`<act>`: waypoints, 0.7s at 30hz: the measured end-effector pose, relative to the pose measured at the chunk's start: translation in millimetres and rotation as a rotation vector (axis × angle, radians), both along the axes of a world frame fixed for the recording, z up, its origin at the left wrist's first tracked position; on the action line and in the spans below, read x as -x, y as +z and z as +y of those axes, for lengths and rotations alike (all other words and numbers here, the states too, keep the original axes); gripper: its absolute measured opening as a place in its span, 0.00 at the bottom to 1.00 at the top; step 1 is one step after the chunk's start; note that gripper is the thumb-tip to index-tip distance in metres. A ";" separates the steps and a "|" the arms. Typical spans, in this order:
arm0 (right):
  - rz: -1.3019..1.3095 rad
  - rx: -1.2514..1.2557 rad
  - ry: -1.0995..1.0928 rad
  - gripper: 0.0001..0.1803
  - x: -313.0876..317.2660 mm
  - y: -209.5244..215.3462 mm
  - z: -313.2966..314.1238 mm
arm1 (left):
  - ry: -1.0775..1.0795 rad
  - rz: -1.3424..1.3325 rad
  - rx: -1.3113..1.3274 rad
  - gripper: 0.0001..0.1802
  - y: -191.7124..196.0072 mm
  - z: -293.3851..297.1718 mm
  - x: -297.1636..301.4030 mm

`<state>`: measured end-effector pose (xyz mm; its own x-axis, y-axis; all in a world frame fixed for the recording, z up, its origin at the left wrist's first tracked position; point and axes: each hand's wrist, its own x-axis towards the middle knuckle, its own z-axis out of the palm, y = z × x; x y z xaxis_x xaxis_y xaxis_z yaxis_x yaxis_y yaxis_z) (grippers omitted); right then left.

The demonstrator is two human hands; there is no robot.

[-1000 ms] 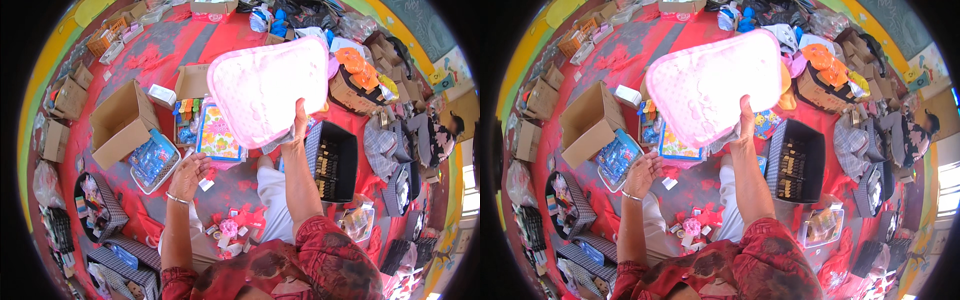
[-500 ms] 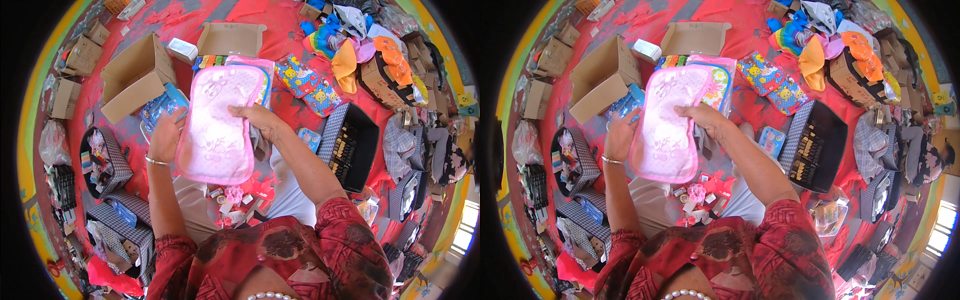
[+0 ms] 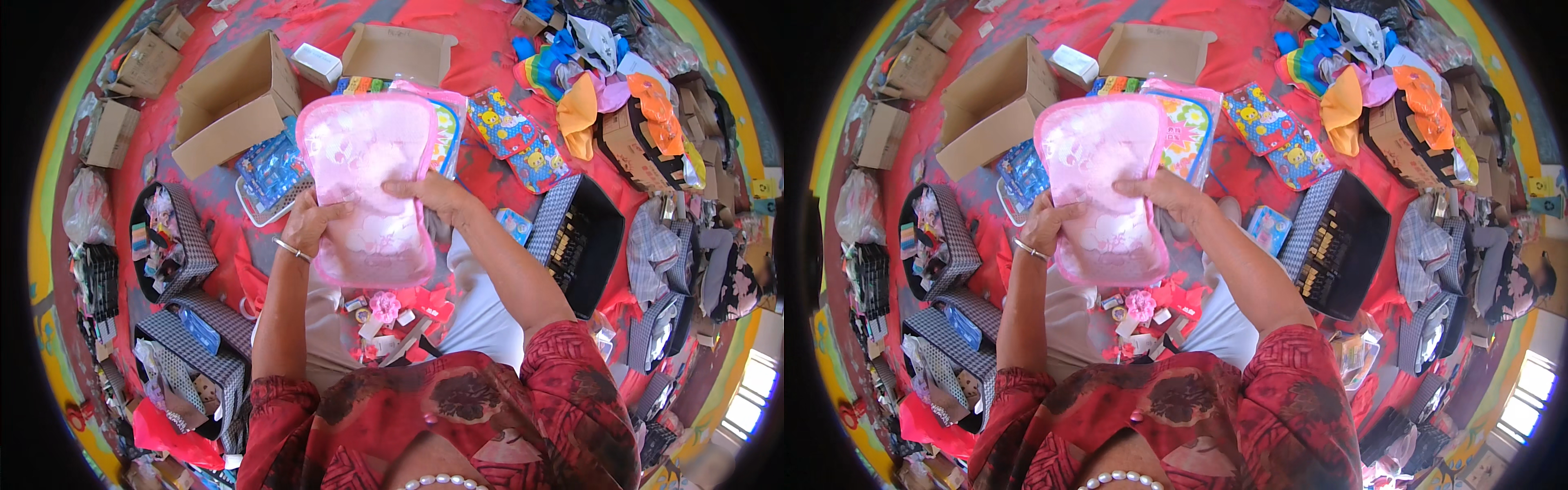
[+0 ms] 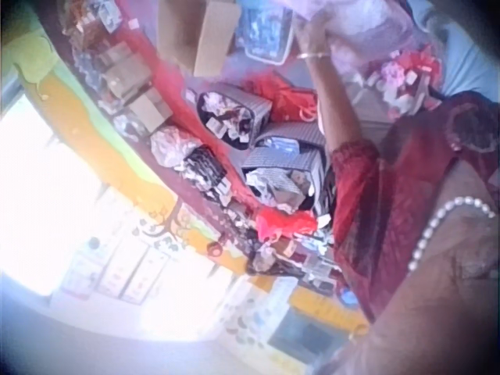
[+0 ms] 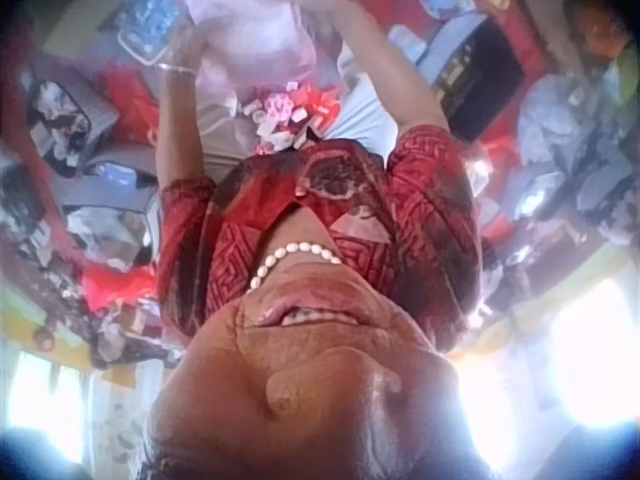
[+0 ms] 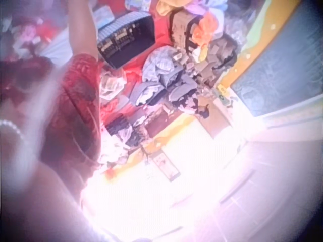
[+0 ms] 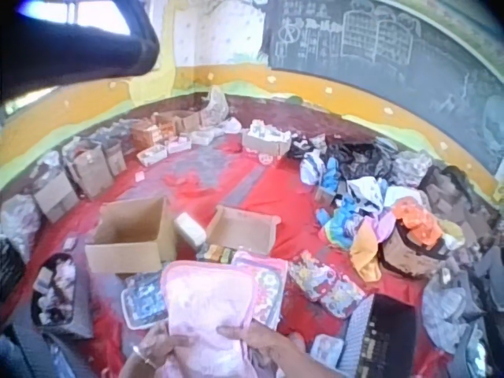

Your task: The person sits on the floor and packs several small items into a blue and red insulated bag with cartoon characters. They place a pink pouch and other small packaged items inside, then close the bag and place it into a clear plastic bag.

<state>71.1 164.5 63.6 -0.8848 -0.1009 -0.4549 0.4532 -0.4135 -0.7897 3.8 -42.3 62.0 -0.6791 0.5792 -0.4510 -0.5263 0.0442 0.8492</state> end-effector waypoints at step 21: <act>-0.180 0.025 -0.314 0.23 62.6 -97.0 96.9 | 0.024 -0.139 -0.147 0.18 -16.2 6.0 -11.9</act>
